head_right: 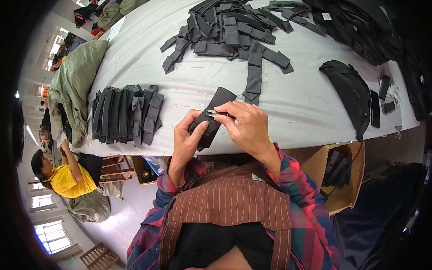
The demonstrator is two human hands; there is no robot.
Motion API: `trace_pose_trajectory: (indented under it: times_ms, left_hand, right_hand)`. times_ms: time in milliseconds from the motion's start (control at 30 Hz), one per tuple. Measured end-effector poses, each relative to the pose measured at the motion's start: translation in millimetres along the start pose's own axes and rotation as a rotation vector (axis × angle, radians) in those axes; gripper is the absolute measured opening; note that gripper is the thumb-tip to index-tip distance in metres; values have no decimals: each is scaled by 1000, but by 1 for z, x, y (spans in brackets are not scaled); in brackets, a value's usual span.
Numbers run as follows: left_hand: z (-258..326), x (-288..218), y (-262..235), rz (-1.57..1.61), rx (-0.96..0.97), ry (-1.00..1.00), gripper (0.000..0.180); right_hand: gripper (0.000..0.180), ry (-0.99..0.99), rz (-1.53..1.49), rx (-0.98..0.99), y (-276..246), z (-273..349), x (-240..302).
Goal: Trimming excess threads and cleaning edges of black fabric strips using small scissors.
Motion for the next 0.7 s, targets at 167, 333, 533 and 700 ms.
trace_pose_trajectory:
  times_ms: [167,333,533,700]
  left_hand:
    - [-1,0,4,-15,-15,49,12]
    - [-3,0,5,-23,-1,44,11]
    - [-1,-2,4,-48,7,47,11]
    - [0,-16,3,-187,-36,214,12]
  right_hand:
    - [14,-17,38,13,-3,-2,1]
    - [11,-38,78,16,-2,-1,0]
    - [11,-40,98,12,-3,1,-1]
    - [13,70,-85,5,0,4,-4]
Point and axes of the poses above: each hand's wrist, its own z-axis away from the middle knuckle, its own y-axis out of the palm, x = y × z, the point moved 4 cm from there along -z, towards the middle knuckle, and after that the axes turned 9 degrees about -y, right-handed, at the moved point
